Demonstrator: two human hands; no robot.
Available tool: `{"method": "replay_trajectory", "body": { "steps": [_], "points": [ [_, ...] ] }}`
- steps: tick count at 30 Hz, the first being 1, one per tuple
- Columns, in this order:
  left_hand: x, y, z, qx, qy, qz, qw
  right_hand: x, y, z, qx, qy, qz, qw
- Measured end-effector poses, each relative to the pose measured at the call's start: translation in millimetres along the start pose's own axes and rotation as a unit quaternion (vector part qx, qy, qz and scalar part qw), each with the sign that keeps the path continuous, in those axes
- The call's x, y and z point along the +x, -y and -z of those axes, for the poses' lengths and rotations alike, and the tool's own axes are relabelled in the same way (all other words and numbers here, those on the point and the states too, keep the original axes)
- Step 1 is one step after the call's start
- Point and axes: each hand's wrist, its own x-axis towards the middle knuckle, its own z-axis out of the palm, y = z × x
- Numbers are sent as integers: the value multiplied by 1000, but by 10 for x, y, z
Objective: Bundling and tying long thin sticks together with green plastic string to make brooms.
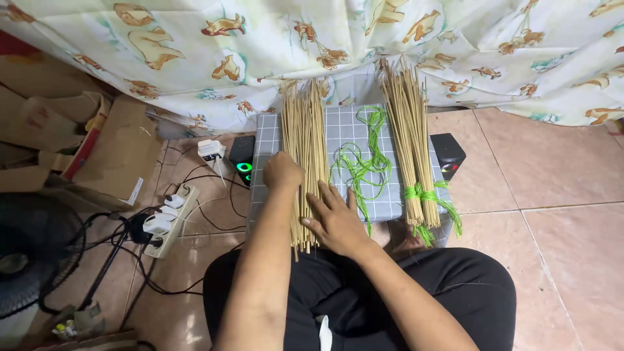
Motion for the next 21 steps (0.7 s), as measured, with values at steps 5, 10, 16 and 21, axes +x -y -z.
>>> {"method": "replay_trajectory", "body": {
  "steps": [5,10,16,21],
  "points": [
    [26,-27,-25,7,-3,-13,1000,2,-28,-40,-21,12,-1,1000],
    [-1,-45,-23,0,-2,-2,1000,11,-11,-10,-14,23,-9,1000],
    [113,48,-6,-35,-3,13,999,3,-28,-10,-11,9,-4,1000],
    [429,292,-192,-67,17,22,997,1,-31,-24,-9,8,-6,1000]
  ]
}}
